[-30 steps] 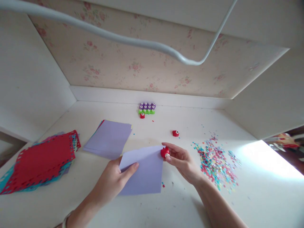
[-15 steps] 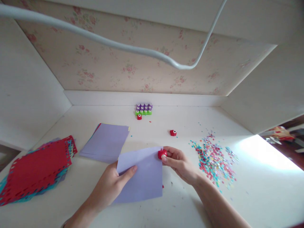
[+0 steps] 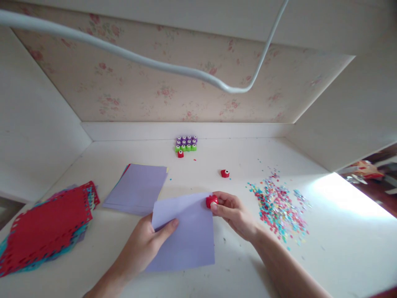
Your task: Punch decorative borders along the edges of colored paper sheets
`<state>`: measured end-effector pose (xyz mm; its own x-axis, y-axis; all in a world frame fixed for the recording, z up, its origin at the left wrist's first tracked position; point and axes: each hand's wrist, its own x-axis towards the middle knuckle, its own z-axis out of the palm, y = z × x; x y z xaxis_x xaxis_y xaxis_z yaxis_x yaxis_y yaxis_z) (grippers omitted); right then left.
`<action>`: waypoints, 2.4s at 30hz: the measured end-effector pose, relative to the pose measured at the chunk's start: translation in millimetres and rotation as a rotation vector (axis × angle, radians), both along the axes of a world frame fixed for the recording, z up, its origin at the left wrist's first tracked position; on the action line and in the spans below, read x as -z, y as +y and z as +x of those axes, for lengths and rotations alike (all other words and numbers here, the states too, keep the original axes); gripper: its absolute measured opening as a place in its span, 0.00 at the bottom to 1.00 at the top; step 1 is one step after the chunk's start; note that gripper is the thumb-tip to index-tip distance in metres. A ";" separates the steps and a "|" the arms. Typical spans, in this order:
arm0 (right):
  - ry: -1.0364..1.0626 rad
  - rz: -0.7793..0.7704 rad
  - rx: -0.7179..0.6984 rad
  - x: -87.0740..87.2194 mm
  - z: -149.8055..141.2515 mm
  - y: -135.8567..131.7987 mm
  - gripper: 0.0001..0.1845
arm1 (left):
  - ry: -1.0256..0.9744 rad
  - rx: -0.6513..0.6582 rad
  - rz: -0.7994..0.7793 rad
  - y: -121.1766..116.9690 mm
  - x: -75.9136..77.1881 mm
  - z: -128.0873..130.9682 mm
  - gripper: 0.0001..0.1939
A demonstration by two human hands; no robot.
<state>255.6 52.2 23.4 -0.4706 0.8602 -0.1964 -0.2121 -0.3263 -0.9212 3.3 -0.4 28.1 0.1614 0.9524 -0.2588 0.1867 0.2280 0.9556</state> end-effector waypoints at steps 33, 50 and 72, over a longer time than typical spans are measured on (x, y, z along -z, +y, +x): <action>-0.044 0.111 0.138 -2.6 -7.1 -9.3 0.08 | -0.038 0.009 -0.024 -1.5 2.9 6.5 0.23; -0.048 0.131 0.119 -3.3 -6.9 -8.5 0.12 | -0.071 0.003 -0.032 -0.9 1.4 6.8 0.24; -0.069 0.159 0.143 -5.8 20.5 8.8 0.16 | -0.071 -0.139 -0.030 3.5 0.6 -3.0 0.26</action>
